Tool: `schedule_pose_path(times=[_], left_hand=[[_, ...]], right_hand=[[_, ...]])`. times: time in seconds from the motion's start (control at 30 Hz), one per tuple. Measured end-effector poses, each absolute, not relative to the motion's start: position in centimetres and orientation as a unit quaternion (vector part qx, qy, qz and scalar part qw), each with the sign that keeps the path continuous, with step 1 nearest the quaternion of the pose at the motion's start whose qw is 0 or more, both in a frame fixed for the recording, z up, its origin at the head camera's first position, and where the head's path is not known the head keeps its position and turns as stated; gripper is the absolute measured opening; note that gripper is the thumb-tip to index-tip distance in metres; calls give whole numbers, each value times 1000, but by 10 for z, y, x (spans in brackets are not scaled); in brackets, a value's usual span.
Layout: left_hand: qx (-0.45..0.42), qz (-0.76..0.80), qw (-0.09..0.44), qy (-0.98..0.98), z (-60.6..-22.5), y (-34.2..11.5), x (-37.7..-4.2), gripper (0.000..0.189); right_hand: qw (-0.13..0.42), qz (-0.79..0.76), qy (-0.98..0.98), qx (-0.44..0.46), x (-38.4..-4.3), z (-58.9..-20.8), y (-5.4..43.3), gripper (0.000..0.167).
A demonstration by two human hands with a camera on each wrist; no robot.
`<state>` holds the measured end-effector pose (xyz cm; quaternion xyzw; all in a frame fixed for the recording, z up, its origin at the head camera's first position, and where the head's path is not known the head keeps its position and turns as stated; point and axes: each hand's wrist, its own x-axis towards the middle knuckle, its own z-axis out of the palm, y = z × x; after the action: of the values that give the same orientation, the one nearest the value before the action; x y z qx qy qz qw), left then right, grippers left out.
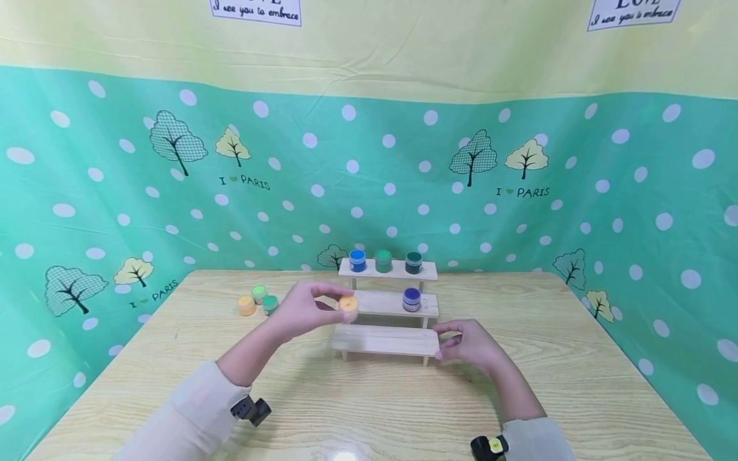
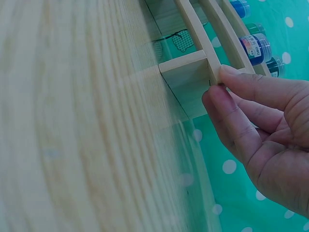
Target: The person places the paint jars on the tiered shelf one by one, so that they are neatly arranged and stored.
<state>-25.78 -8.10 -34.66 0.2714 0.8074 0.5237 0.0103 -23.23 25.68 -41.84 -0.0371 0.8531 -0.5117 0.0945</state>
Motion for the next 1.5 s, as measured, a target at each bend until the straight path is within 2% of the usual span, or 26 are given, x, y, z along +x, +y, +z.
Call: schedule_pose_path(times=[0.33, 0.83, 1.5], left_hand=[[222, 533, 19, 816, -346, -66, -265, 31], [218, 509, 7, 833, -361, -49, -288, 30], [162, 526, 32, 834, -370, -21, -304, 34]], right_hand=[[96, -511, 853, -40, -232, -419, 257, 57], [100, -515, 850, -36, -232, -420, 256, 60], [100, -518, 848, -42, -233, -420, 259, 59]])
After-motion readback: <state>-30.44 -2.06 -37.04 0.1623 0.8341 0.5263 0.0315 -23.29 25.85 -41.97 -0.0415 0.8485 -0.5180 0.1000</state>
